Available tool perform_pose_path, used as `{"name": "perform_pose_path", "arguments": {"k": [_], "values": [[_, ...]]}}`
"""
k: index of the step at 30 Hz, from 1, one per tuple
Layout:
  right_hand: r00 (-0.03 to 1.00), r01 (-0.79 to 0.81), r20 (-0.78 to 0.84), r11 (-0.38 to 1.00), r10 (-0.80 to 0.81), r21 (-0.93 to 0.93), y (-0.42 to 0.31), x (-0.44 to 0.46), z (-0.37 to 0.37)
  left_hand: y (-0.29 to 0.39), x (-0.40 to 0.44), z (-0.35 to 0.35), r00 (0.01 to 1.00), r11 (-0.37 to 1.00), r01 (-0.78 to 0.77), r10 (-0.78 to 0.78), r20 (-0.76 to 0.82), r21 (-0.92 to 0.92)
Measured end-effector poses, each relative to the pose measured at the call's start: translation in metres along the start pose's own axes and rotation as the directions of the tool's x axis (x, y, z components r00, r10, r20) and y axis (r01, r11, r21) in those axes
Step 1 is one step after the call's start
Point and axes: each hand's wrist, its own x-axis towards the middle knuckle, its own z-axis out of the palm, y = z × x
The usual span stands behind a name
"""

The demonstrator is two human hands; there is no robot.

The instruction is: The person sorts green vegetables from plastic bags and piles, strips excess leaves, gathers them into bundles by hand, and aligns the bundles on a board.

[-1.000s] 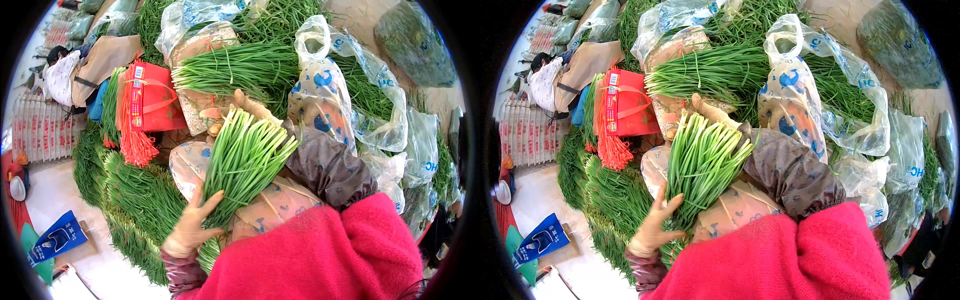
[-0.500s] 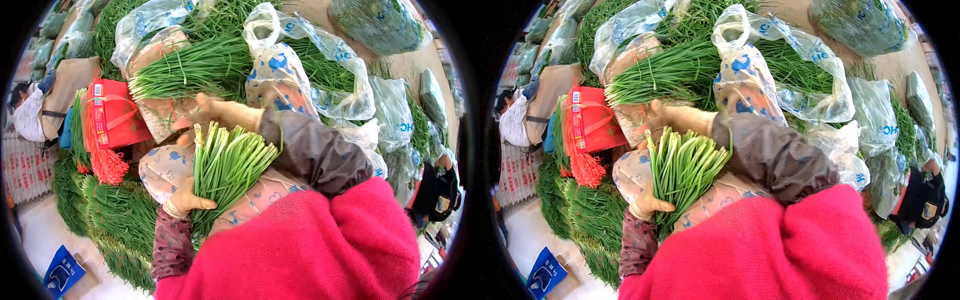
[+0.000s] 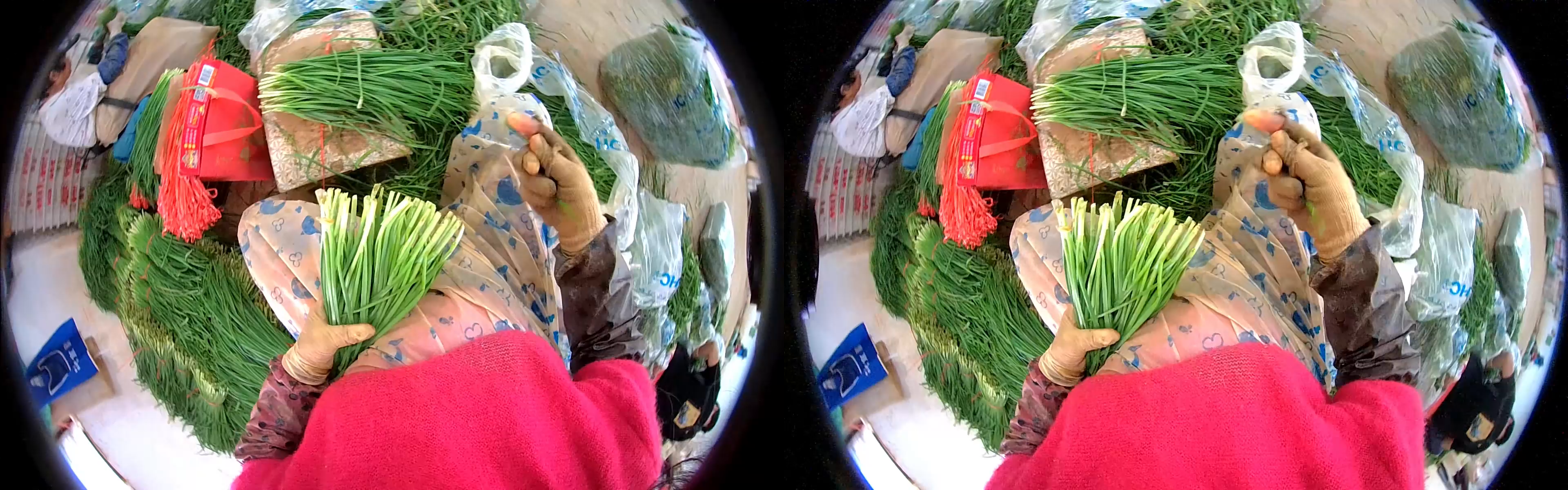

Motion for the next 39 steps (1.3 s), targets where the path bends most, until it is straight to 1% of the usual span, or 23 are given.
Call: {"name": "perform_pose_path", "arguments": {"k": [1, 3, 4, 5, 7, 9, 11, 12, 13, 14, 16, 17, 19, 21, 22, 23, 25, 27, 29, 31, 35, 38, 39], "values": [[0.996, 0.066, -0.053, 0.997, -0.068, -0.038, -0.003, 0.004, 0.008, 0.0, 0.0, 0.001, 0.999, 0.999, 0.028, -0.028, -0.024, -0.019], [0.993, 0.083, -0.026, 0.851, -0.113, -0.518, -0.003, -0.003, 0.051, -0.003, 0.002, 0.001, 0.998, 0.999, -0.034, 0.033, -0.061, -0.017], [0.926, 0.376, 0.26, 0.603, -0.273, -0.703, 0.013, 0.002, 0.058, -0.004, 0.003, 0.0, 0.997, 1.0, -0.018, 0.017, -0.075, -0.014], [0.869, 0.49, 0.437, 0.287, -0.231, -0.823, 0.015, 0.0, 0.07, -0.004, 0.004, -0.001, 0.996, 1.0, -0.004, 0.003, -0.086, -0.011], [0.858, 0.507, 0.503, 0.016, -0.101, -0.862, 0.022, -0.002, 0.102, -0.002, 0.004, 0.002, 0.994, 1.0, 0.014, -0.017, -0.11, -0.024], [0.813, 0.582, 0.58, -0.065, 0.048, -0.811, 0.037, 0.011, 0.103, 0.002, 0.003, 0.006, 0.995, 0.998, 0.032, -0.036, -0.092, -0.047], [0.69, 0.714, 0.715, -0.055, -0.112, -0.698, 0.054, 0.023, 0.094, -0.001, 0.002, -0.001, 0.993, 0.999, 0.031, -0.034, -0.113, -0.032], [0.892, 0.436, 0.434, 0.498, -0.127, -0.75, 0.058, 0.023, 0.093, -0.003, 0.001, -0.002, 0.992, 0.999, 0.01, -0.015, -0.122, -0.039], [0.988, 0.019, 0.145, 0.877, 0.058, -0.48, 0.057, 0.023, 0.093, -0.005, 0.001, -0.002, 0.992, 0.999, -0.007, 0.001, -0.127, -0.045], [0.989, -0.081, 0.068, 0.865, 0.132, -0.496, 0.043, 0.03, 0.088, -0.007, 0.003, -0.002, 0.99, 0.999, -0.004, -0.003, -0.142, -0.053], [0.99, 0.031, -0.134, 0.986, -0.053, -0.161, 0.039, 0.048, 0.076, -0.009, 0.006, 0.0, 0.982, 0.997, -0.071, 0.067, -0.174, -0.013], [0.956, 0.131, -0.263, 0.991, -0.13, -0.012, 0.036, 0.053, 0.075, -0.011, 0.008, 0.002, 0.971, 0.992, -0.124, 0.128, -0.203, 0.031], [0.969, 0.174, -0.108, 0.922, -0.224, -0.346, 0.027, 0.051, 0.081, -0.018, 0.013, -0.002, 0.964, 0.991, -0.122, 0.133, -0.232, 0.059], [0.998, 0.063, 0.061, 0.789, -0.032, -0.612, 0.022, 0.038, 0.109, -0.016, 0.016, -0.001, 0.965, 0.998, -0.04, 0.051, -0.256, 0.045], [0.951, 0.307, 0.273, 0.57, -0.147, -0.762, 0.034, 0.039, 0.113, -0.02, 0.019, -0.003, 0.964, 0.997, -0.064, 0.073, -0.257, 0.043], [0.925, 0.378, 0.338, 0.366, -0.171, -0.85, 0.045, 0.04, 0.119, -0.022, 0.02, -0.003, 0.963, 0.997, -0.073, 0.079, -0.256, 0.034], [0.975, 0.212, 0.221, 0.252, 0.007, -0.944, 0.047, 0.045, 0.143, -0.021, 0.018, 0.0, 0.944, 0.966, -0.081, 0.153, -0.291, 0.247], [0.973, 0.047, 0.14, 0.437, 0.183, -0.898, 0.054, 0.055, 0.152, -0.03, 0.021, -0.005, 0.937, 0.945, -0.084, 0.183, -0.297, 0.318], [0.977, 0.134, 0.188, 0.396, 0.101, -0.908, 0.077, 0.063, 0.139, -0.031, 0.018, -0.004, 0.932, 0.92, -0.078, 0.204, -0.3, 0.383], [0.966, 0.251, 0.205, 0.377, -0.158, -0.892, 0.08, 0.071, 0.129, -0.02, 0.014, -0.002, 0.921, 0.897, -0.098, 0.246, -0.303, 0.43], [0.964, -0.048, -0.205, 0.643, -0.172, -0.765, 0.046, 0.091, 0.099, -0.026, 0.017, -0.005, 0.913, 0.88, -0.073, 0.249, -0.323, 0.47], [0.988, 0.109, 0.046, 0.449, -0.15, -0.887, 0.037, 0.08, 0.122, -0.022, 0.017, -0.002, 0.896, 0.831, -0.024, 0.264, -0.357, 0.556], [0.982, 0.142, 0.105, 0.241, -0.16, -0.96, 0.039, 0.078, 0.133, -0.024, 0.019, -0.004, 0.903, 0.832, -0.02, 0.253, -0.347, 0.555]]}}
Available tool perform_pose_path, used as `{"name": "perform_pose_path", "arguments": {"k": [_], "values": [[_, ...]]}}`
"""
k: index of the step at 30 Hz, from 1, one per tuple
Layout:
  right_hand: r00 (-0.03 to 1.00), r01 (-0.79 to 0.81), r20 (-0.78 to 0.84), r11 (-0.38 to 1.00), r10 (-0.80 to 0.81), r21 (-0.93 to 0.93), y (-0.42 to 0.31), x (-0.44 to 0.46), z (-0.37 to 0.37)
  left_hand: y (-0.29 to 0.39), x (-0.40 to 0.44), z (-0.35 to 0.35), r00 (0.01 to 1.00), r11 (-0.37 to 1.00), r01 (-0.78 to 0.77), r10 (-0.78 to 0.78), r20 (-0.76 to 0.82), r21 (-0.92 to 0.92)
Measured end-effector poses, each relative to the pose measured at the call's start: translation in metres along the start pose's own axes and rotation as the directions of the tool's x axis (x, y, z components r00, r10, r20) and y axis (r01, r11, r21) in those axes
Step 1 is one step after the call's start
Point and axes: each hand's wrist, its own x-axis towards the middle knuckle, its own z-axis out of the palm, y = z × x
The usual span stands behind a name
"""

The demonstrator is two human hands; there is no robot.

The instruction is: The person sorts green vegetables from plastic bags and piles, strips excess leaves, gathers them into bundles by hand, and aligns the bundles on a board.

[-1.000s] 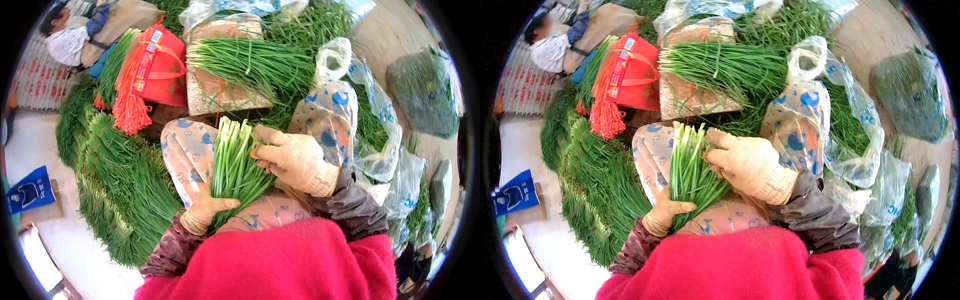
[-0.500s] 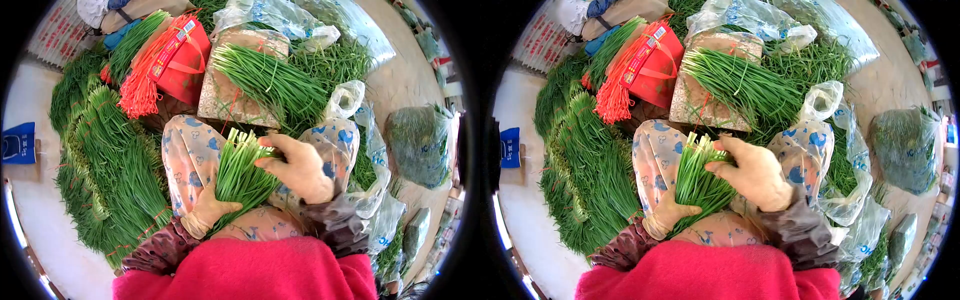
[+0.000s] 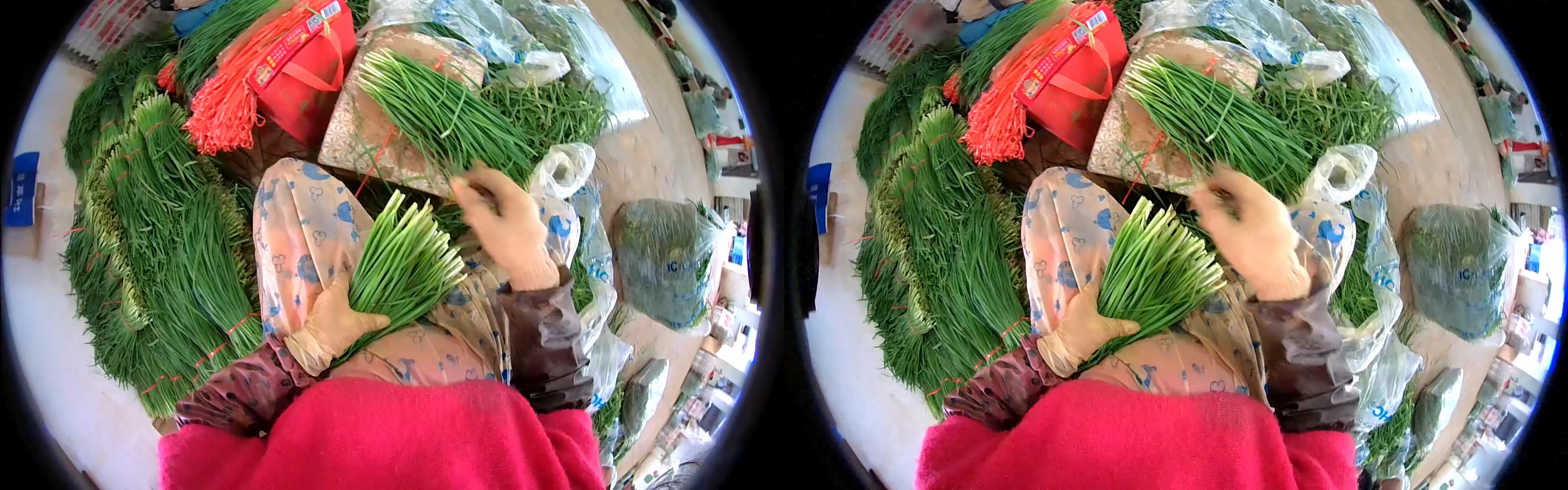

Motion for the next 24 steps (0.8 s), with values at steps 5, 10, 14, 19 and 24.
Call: {"name": "perform_pose_path", "arguments": {"k": [5, 10, 14, 19, 24], "values": [[0.918, 0.108, 0.379, 0.993, -0.118, 0.049, -0.003, 0.023, 0.037, 0.003, 0.0, -0.005, 0.979, 0.918, 0.049, 0.035, 0.203, -0.394], [0.984, -0.177, 0.068, 0.966, 0.167, 0.188, 0.044, 0.054, 0.011, 0.013, -0.009, -0.021, 0.958, 0.717, 0.221, -0.033, 0.285, -0.661], [0.98, 0.189, 0.081, 0.739, -0.179, -0.646, 0.047, 0.009, -0.035, -0.008, 0.002, -0.025, 0.943, 0.697, 0.231, 0.01, 0.332, -0.679], [0.878, 0.442, 0.341, 0.84, -0.335, -0.313, -0.004, -0.053, -0.009, -0.007, 0.009, -0.024, 0.94, 0.74, 0.24, -0.015, 0.341, -0.629], [0.833, 0.494, 0.451, 0.797, -0.321, -0.347, -0.004, -0.064, 0.029, 0.009, -0.001, -0.021, 0.938, 0.773, 0.224, -0.006, 0.347, -0.593]]}}
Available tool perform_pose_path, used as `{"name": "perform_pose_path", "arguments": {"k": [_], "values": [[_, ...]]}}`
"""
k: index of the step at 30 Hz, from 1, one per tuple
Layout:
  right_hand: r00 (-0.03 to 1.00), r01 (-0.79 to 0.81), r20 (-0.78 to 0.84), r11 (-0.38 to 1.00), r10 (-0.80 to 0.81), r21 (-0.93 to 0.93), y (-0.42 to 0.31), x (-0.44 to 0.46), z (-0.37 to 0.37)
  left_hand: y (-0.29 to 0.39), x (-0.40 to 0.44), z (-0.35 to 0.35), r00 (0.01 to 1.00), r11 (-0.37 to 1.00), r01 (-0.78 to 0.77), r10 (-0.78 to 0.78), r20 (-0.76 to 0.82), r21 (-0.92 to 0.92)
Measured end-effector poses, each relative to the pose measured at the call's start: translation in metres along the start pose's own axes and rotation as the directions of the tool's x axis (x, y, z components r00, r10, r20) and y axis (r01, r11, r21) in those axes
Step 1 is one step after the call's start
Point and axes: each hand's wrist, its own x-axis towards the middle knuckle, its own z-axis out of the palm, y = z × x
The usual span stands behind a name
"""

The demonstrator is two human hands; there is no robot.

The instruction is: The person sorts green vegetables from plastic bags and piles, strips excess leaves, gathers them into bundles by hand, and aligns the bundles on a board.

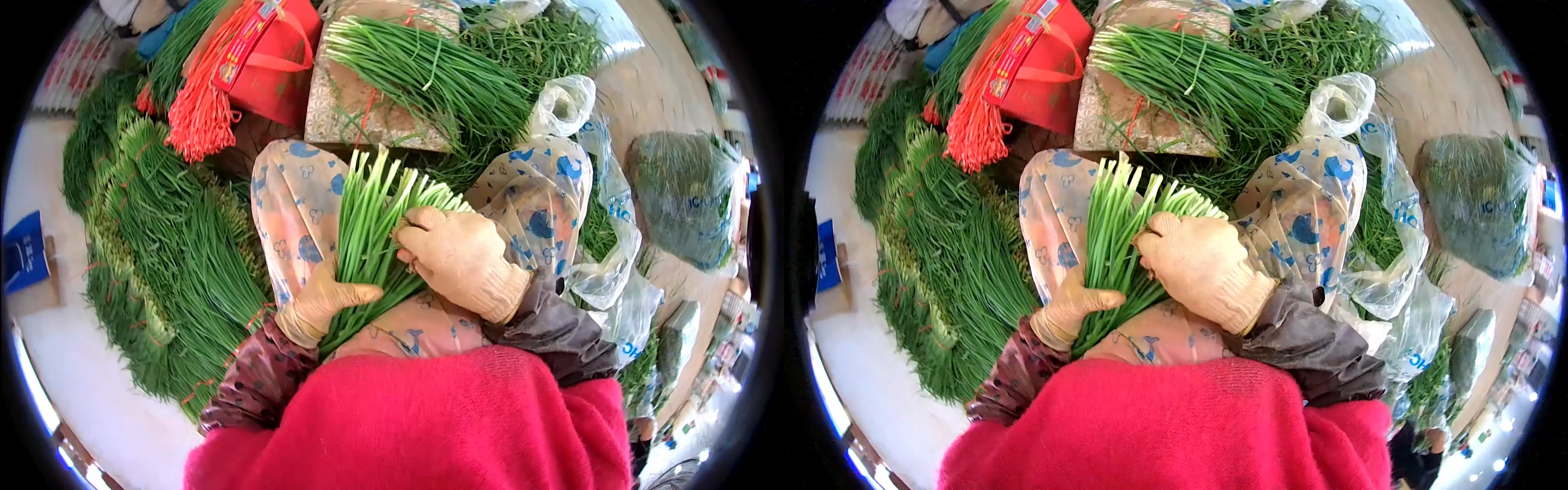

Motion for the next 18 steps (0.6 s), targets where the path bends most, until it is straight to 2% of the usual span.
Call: {"name": "perform_pose_path", "arguments": {"k": [1, 3, 4, 5, 6, 8, 10, 11, 12, 13, 14, 15, 16, 17, 18], "values": [[1.0, -0.019, -0.021, 1.0, 0.019, 0.007, 0.006, -0.001, 0.002, -0.002, -0.001, 0.004, 0.999, 1.0, -0.018, 0.018, -0.027, 0.009], [0.975, 0.038, -0.219, 0.96, 0.025, 0.276, 0.024, -0.005, 0.002, -0.006, -0.002, 0.005, 0.999, 0.999, -0.021, 0.022, -0.023, 0.043], [0.937, -0.06, -0.305, 0.937, 0.171, 0.343, 0.033, -0.002, 0.0, -0.009, -0.001, 0.002, 0.999, 0.998, -0.024, 0.026, -0.044, 0.051], [0.891, -0.191, -0.199, 0.734, 0.408, 0.652, 0.043, 0.0, -0.013, -0.012, -0.001, 0.0, 0.997, 0.998, -0.027, 0.031, -0.068, 0.054], [0.818, -0.269, -0.024, 0.419, 0.575, 0.867, 0.053, 0.001, -0.029, -0.016, 0.0, -0.001, 0.998, 0.997, -0.023, 0.027, -0.048, 0.068], [0.718, 0.065, -0.096, 0.071, 0.689, 0.995, 0.088, 0.0, -0.03, -0.022, -0.003, -0.006, 0.995, 0.996, -0.083, 0.084, -0.059, 0.015], [0.608, 0.255, -0.099, -0.076, 0.787, 0.964, 0.114, -0.003, -0.037, -0.021, -0.012, -0.009, 0.995, 0.997, -0.069, 0.072, -0.075, 0.045], [0.581, 0.129, -0.074, -0.002, 0.811, 0.992, 0.123, -0.006, -0.037, -0.026, -0.014, -0.017, 0.995, 0.998, -0.051, 0.053, -0.083, 0.029], [0.579, 0.139, -0.075, -0.008, 0.812, 0.99, 0.123, -0.014, -0.034, -0.028, -0.017, -0.022, 0.995, 0.999, -0.033, 0.034, -0.091, 0.011], [0.678, -0.135, -0.116, 0.278, 0.726, 0.951, 0.118, -0.024, -0.029, -0.025, -0.019, -0.021, 0.997, 0.998, -0.049, 0.047, -0.063, -0.036], [0.773, -0.35, -0.101, 0.554, 0.626, 0.756, 0.115, -0.033, -0.025, -0.022, -0.021, -0.019, 0.996, 0.998, -0.052, 0.05, -0.067, -0.029], [0.887, -0.292, -0.045, 0.634, 0.46, 0.716, 0.121, -0.041, -0.008, -0.02, -0.023, -0.016, 0.995, 0.995, -0.072, 0.067, -0.074, -0.069], [0.936, -0.268, 0.085, 0.533, 0.342, 0.803, 0.109, -0.043, -0.008, -0.017, -0.023, -0.013, 0.993, 0.989, -0.094, 0.086, -0.079, -0.11], [0.959, -0.145, 0.062, 0.291, 0.277, 0.946, 0.099, -0.041, 0.015, -0.015, -0.022, -0.009, 0.989, 0.989, -0.111, 0.1, -0.11, -0.098], [0.967, -0.085, 0.034, 0.192, 0.252, 0.978, 0.09, -0.033, 0.025, -0.015, -0.02, -0.009, 0.988, 0.989, -0.116, 0.105, -0.111, -0.095]]}}
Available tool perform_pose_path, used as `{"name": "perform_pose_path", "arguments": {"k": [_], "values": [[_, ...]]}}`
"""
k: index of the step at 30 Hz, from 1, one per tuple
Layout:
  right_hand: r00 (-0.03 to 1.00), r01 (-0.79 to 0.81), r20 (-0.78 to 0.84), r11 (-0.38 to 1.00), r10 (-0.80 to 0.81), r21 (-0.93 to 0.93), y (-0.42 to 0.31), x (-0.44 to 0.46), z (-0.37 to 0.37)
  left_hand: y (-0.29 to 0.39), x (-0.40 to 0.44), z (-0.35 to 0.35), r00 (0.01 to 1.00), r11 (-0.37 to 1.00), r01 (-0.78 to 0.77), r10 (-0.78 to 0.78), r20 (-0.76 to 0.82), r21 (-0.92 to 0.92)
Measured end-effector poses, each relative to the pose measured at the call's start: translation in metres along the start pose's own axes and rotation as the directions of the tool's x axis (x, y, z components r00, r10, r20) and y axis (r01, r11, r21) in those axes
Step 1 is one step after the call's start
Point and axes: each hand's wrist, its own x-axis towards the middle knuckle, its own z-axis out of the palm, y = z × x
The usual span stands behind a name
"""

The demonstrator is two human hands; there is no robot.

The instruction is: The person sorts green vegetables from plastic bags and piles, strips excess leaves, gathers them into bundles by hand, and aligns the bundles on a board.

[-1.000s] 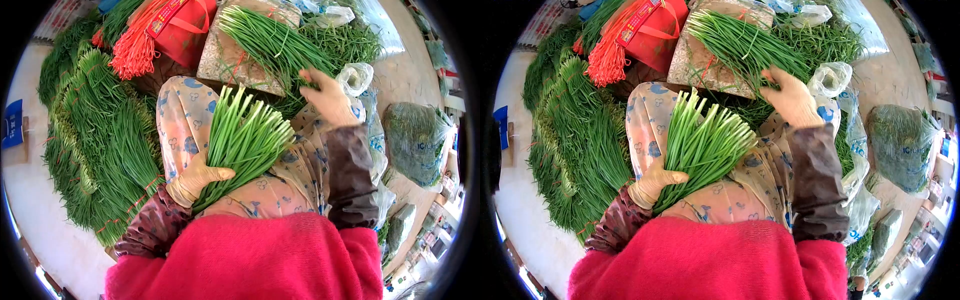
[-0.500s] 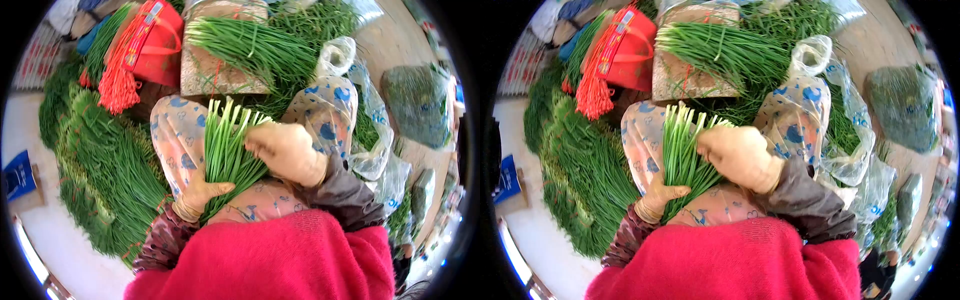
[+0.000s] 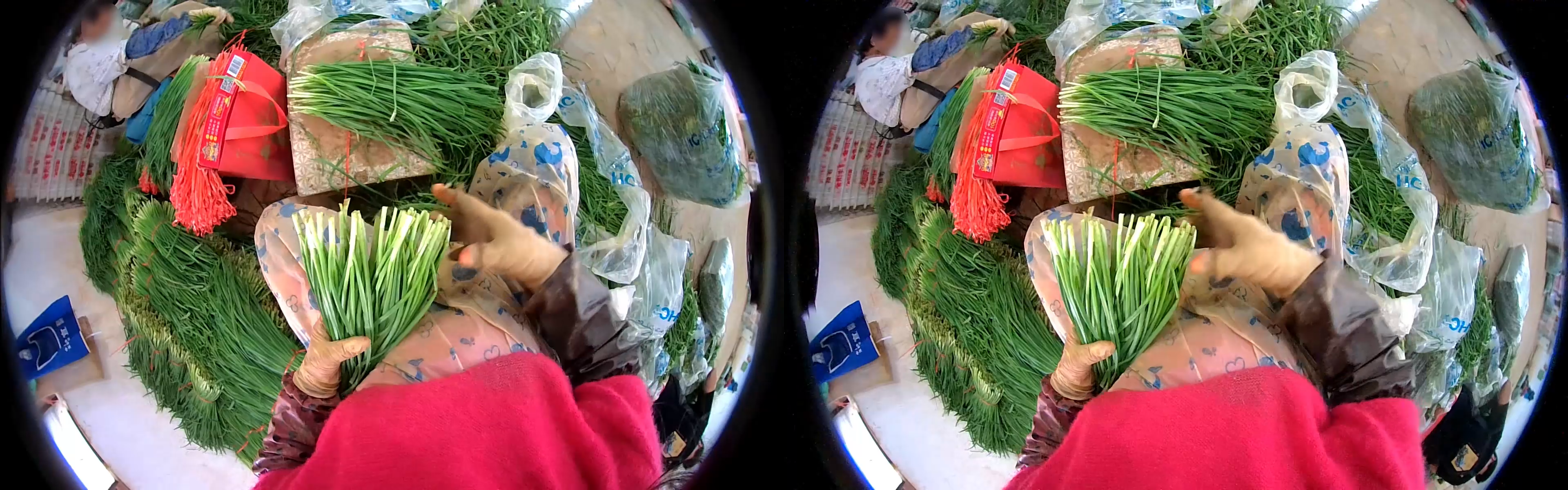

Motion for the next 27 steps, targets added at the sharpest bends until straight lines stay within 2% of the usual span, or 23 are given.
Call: {"name": "perform_pose_path", "arguments": {"k": [1, 2, 3, 4, 6, 7, 8, 10, 12, 14, 15, 16, 18, 19, 20, 22, 24, 26, 27], "values": [[0.999, 0.03, 0.02, 0.993, -0.032, 0.116, 0.002, 0.007, 0.015, 0.0, 0.003, -0.001, 1.0, 0.999, 0.014, -0.013, -0.003, 0.041], [0.999, 0.042, 0.009, 0.998, -0.042, 0.049, -0.005, 0.011, 0.026, 0.002, 0.005, -0.002, 0.999, 0.996, 0.031, -0.031, -0.01, 0.084], [0.997, -0.03, -0.079, 0.964, 0.009, -0.266, -0.034, 0.014, 0.038, 0.008, 0.006, 0.0, 0.998, 0.992, 0.068, -0.068, 0.0, 0.11], [0.997, -0.018, -0.077, 0.967, -0.002, -0.256, -0.038, 0.016, 0.038, 0.011, 0.005, 0.0, 0.998, 0.99, 0.064, -0.064, -0.004, 0.124], [0.997, -0.022, 0.077, 0.996, 0.029, -0.088, -0.044, 0.023, 0.038, 0.011, 0.005, -0.002, 1.0, 0.997, -0.013, 0.011, 0.029, 0.081], [0.988, 0.038, 0.154, 0.992, -0.019, -0.118, -0.037, 0.025, 0.029, 0.007, 0.004, -0.008, 0.998, 0.997, -0.043, 0.04, 0.041, 0.06], [0.981, -0.001, 0.192, 0.993, 0.025, -0.122, -0.038, 0.025, 0.024, 0.004, 0.001, -0.009, 0.999, 0.999, -0.029, 0.028, 0.029, 0.034], [0.984, -0.04, 0.172, 0.998, 0.047, -0.046, -0.037, 0.024, 0.01, 0.008, 0.002, 0.009, 1.0, 0.998, -0.021, 0.02, 0.016, 0.058], [0.999, -0.037, 0.022, 0.998, 0.035, 0.056, -0.046, 0.029, 0.001, 0.006, 0.005, 0.01, 1.0, 0.999, 0.012, -0.012, -0.001, 0.049], [0.998, -0.055, 0.003, 0.979, 0.056, -0.195, -0.067, 0.034, -0.001, 0.003, 0.004, 0.009, 0.999, 0.997, 0.049, -0.048, -0.016, 0.053], [0.99, -0.106, 0.05, 0.939, 0.129, -0.328, -0.087, 0.033, 0.009, 0.003, 0.004, 0.005, 0.998, 0.994, 0.069, -0.067, -0.017, 0.08], [0.977, 0.214, 0.114, 0.763, -0.183, -0.609, -0.068, 0.041, 0.008, 0.003, 0.004, 0.003, 0.996, 0.99, 0.088, -0.086, -0.017, 0.11], [0.951, 0.31, 0.264, 0.54, -0.164, -0.782, -0.07, 0.045, 0.02, 0.002, 0.005, 0.005, 0.998, 0.991, 0.064, -0.063, -0.013, 0.114], [0.958, 0.262, 0.282, 0.533, -0.046, -0.805, -0.075, 0.05, 0.028, 0.002, 0.005, 0.006, 0.999, 0.993, 0.038, -0.037, -0.011, 0.11], [0.959, 0.261, 0.281, 0.534, -0.047, -0.804, -0.074, 0.053, 0.032, 0.002, 0.005, 0.005, 0.999, 0.993, 0.039, -0.038, -0.011, 0.111], [0.97, 0.243, 0.19, 0.521, -0.154, -0.818, -0.067, 0.056, 0.04, 0.0, 0.005, 0.003, 0.999, 0.995, 0.028, -0.029, 0.013, 0.095], [0.971, 0.235, 0.181, 0.474, -0.156, -0.849, -0.067, 0.063, 0.04, 0.001, 0.005, 0.003, 0.999, 0.997, 0.042, -0.043, 0.02, 0.067], [0.981, 0.111, 0.05, 0.331, -0.188, -0.937, -0.077, 0.071, 0.034, 0.0, 0.004, -0.006, 0.998, 0.998, 0.048, -0.049, 0.03, 0.044], [0.905, 0.128, -0.006, 0.286, -0.426, -0.95, -0.07, 0.076, 0.016, -0.005, 0.003, -0.019, 0.997, 0.997, 0.075, -0.076, 0.034, 0.029]]}}
